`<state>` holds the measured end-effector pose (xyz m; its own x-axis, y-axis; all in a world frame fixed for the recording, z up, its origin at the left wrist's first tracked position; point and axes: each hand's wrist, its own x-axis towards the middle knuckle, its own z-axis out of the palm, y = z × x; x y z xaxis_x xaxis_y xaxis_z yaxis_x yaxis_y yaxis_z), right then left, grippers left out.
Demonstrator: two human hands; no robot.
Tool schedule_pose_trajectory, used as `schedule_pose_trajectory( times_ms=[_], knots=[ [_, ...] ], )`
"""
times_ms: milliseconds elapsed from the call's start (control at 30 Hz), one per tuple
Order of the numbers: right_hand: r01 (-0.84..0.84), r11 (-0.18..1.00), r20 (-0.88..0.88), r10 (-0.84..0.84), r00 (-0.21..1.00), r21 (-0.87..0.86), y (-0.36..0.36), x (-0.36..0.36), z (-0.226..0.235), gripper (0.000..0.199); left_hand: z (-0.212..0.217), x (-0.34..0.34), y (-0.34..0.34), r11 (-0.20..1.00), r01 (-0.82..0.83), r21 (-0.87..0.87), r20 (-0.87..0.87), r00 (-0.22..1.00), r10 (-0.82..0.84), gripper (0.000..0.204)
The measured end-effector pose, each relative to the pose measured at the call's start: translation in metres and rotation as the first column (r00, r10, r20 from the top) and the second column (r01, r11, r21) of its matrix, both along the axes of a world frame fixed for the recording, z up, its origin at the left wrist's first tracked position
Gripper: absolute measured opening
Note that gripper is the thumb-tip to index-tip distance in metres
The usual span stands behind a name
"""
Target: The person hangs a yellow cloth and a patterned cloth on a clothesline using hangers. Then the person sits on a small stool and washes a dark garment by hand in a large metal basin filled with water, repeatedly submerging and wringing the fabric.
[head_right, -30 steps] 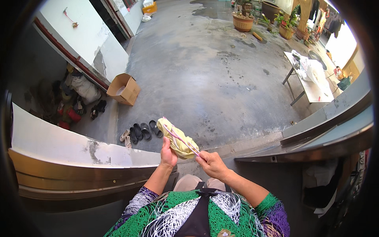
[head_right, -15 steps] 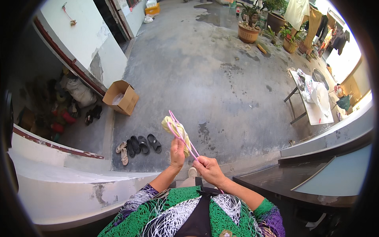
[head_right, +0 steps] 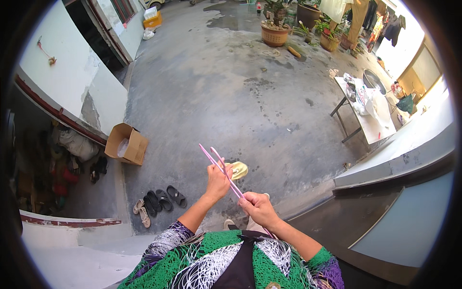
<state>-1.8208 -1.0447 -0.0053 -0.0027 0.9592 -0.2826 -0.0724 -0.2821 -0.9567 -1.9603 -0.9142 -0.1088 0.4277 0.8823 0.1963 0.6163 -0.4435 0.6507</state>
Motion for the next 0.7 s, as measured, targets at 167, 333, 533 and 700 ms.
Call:
schedule_pose_trajectory(
  times_ms=[167, 333, 533, 700],
  knots=[
    [0.025, 0.999, 0.094, -0.03, 0.995, 0.047, 0.038, 0.062, -0.006, 0.02, 0.001, 0.036, 0.061, 0.955, -0.058, -0.292, 0.261, 0.955, 0.138, 0.026],
    [-0.09, 0.987, 0.331, 0.041, 0.943, 0.132, 0.083, 0.132, -0.002, 0.018, -0.009, 0.064, 0.12, 0.669, -0.067, -0.741, 0.57, 0.465, 0.678, 0.018],
    [-0.085, 0.985, 0.316, 0.034, 0.948, 0.152, 0.138, 0.188, 0.014, 0.015, -0.019, 0.103, 0.204, 0.624, -0.18, -0.761, 0.53, 0.382, 0.757, 0.011],
    [0.072, 0.988, 0.282, -0.109, 0.953, 0.139, 0.203, 0.229, 0.016, 0.014, -0.008, 0.136, 0.313, 0.646, -0.202, -0.736, 0.581, 0.299, 0.756, 0.008]
  ],
)
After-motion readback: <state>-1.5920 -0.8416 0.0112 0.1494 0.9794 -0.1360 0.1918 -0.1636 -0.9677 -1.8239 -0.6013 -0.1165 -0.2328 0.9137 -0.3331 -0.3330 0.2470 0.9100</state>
